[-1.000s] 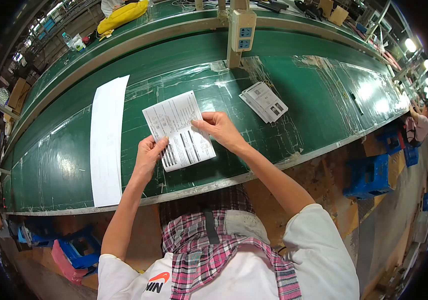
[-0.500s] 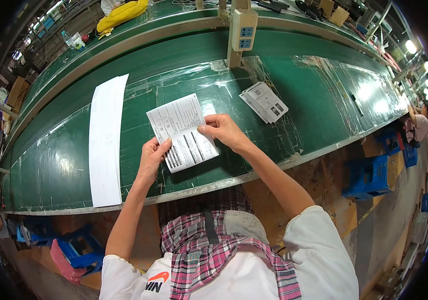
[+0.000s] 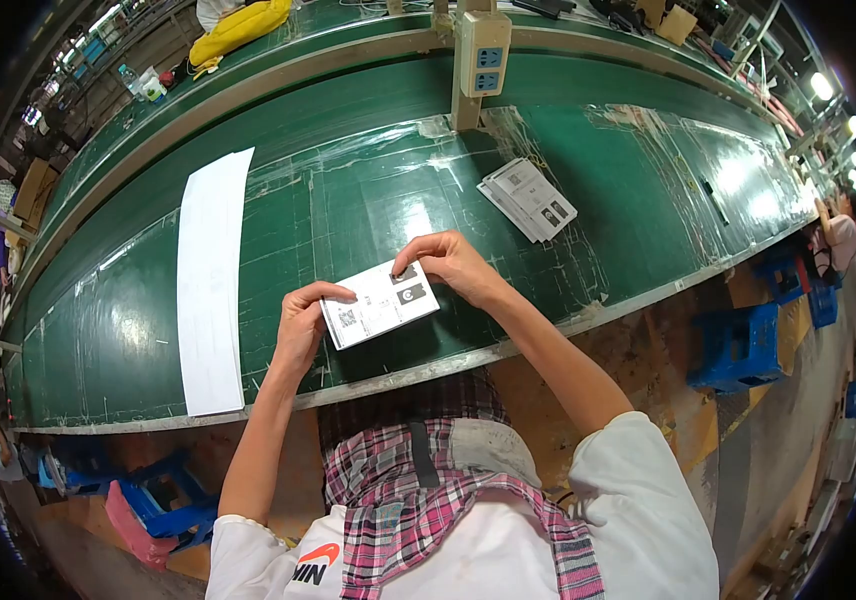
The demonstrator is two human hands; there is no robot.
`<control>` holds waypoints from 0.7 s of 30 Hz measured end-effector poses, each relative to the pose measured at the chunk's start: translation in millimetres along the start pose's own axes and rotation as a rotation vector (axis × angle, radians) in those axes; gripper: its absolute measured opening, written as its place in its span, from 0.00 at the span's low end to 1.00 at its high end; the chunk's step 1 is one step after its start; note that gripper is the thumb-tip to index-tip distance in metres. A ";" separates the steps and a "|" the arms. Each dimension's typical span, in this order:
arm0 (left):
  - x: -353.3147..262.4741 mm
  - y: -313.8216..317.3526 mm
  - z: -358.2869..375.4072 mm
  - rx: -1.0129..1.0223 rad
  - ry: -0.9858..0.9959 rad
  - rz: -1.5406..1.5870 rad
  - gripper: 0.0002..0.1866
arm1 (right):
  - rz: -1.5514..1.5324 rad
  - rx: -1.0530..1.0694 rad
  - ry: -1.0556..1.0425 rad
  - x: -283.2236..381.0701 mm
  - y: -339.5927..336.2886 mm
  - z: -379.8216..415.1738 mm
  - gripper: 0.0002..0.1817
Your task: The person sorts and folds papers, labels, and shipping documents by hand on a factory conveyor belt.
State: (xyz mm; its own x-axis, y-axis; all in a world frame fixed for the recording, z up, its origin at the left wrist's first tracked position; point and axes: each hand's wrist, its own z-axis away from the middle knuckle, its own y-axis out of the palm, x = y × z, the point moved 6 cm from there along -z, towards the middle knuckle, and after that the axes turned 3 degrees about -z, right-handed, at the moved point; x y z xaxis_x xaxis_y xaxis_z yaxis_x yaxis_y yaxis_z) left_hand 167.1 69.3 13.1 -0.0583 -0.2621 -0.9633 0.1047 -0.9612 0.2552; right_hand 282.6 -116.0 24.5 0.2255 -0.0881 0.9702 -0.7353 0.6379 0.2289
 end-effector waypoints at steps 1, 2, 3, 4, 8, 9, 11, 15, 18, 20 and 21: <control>0.5 -1.0 1.0 0.026 0.007 -0.026 0.16 | -0.003 0.010 -0.006 0.2 -1.5 0.0 0.15; -0.3 -3.3 2.4 0.053 0.013 -0.052 0.16 | 0.067 0.002 -0.008 6.3 -1.3 1.5 0.15; -1.9 -3.9 2.8 0.082 0.018 -0.078 0.16 | 0.121 0.035 -0.035 10.1 -1.5 1.4 0.15; -4.2 -6.9 3.0 0.062 0.009 -0.043 0.18 | 0.174 0.066 -0.062 13.6 -3.6 0.6 0.15; -22.9 5.9 -0.3 0.086 -0.120 -0.085 0.35 | 0.367 0.261 -0.074 33.8 3.0 -2.7 0.14; -20.8 9.3 -2.0 0.113 -0.170 -0.141 0.39 | 0.374 0.309 -0.062 35.7 8.7 -3.9 0.14; -21.5 28.7 0.1 0.250 -0.159 -0.390 0.40 | 0.387 0.409 -0.040 38.4 24.3 -9.4 0.14; -9.5 40.6 3.2 0.349 -0.262 -0.228 0.25 | 0.461 0.452 -0.075 43.0 39.8 -13.9 0.15; -4.2 26.8 8.1 0.200 -0.203 -0.162 0.20 | 0.343 0.160 -0.125 55.9 30.5 -5.8 0.13; -0.5 17.7 12.4 0.095 -0.127 -0.122 0.19 | 0.278 0.010 -0.158 53.4 16.2 1.2 0.14; -0.4 13.9 15.2 0.040 -0.089 -0.103 0.18 | 0.326 -0.011 -0.199 52.4 14.3 7.6 0.15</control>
State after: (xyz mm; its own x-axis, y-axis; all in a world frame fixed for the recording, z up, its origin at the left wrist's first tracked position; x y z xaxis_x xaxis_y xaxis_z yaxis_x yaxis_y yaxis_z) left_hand 153.5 54.7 18.3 -0.1546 -0.1670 -0.9738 0.0538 -0.9856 0.1605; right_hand 279.0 -117.4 79.2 -0.1481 -0.0251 0.9886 -0.7409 0.6650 -0.0941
